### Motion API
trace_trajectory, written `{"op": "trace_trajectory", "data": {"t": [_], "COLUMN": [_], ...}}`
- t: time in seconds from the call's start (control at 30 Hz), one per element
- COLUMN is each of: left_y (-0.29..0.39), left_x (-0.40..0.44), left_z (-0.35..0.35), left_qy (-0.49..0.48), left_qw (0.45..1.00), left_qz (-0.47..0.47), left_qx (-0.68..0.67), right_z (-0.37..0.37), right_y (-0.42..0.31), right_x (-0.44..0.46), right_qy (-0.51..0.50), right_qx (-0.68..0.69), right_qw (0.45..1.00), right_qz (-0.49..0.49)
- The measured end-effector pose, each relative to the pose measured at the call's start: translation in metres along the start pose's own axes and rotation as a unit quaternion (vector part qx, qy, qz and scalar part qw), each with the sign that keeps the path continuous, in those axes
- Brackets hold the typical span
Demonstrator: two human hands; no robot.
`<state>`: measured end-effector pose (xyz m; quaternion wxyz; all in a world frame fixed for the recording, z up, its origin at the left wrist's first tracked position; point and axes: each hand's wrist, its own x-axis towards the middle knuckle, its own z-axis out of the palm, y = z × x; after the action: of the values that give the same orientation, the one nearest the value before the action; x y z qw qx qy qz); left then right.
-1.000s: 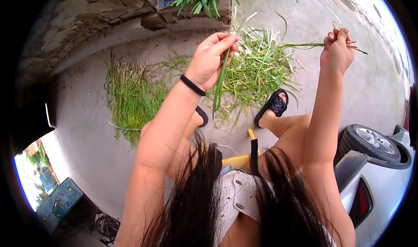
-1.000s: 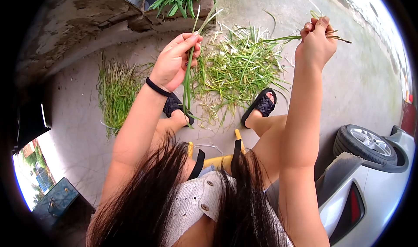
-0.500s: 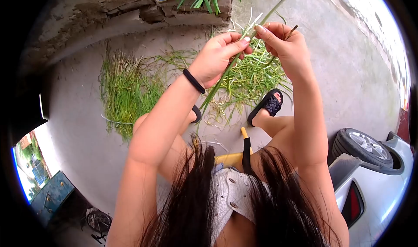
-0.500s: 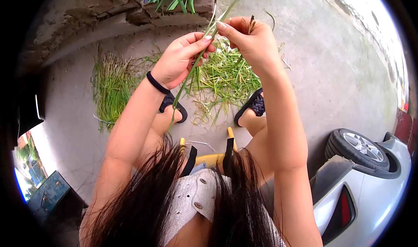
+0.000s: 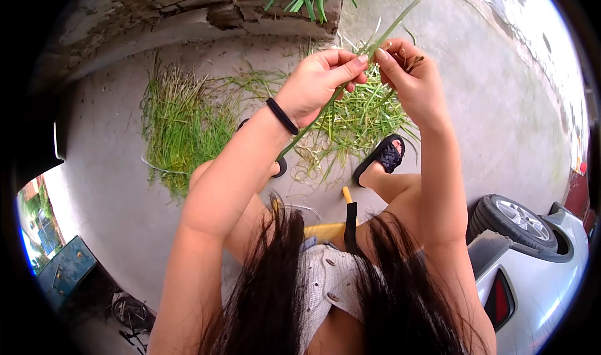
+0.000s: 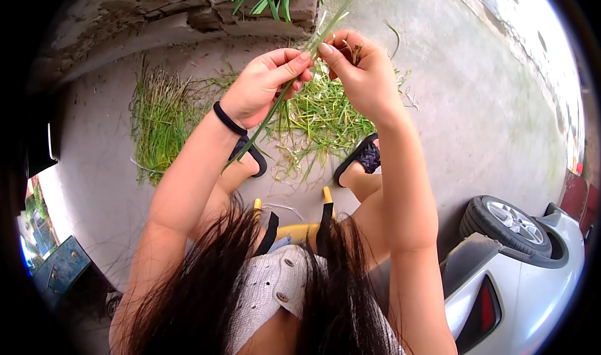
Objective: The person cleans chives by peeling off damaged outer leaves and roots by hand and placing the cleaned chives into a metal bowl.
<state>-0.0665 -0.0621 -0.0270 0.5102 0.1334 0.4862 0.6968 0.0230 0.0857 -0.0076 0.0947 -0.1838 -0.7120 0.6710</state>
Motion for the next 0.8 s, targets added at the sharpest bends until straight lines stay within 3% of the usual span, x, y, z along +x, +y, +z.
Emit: {"op": "trace_trajectory", "data": {"t": [0.33,0.8], "left_y": [0.001,0.006], "left_x": [0.000,-0.007], "left_z": [0.001,0.002], "left_qy": [-0.014,-0.035], "left_qw": [1.000,0.997], "left_qz": [0.009,-0.003], "left_qx": [0.002,0.068], "right_z": [0.004,-0.026], "right_y": [0.001,0.003], "right_x": [-0.002,0.010], "right_qy": [0.014,0.257], "right_qx": [0.011,0.025], "right_qw": [1.000,0.958], "right_qz": [-0.011,-0.121]}}
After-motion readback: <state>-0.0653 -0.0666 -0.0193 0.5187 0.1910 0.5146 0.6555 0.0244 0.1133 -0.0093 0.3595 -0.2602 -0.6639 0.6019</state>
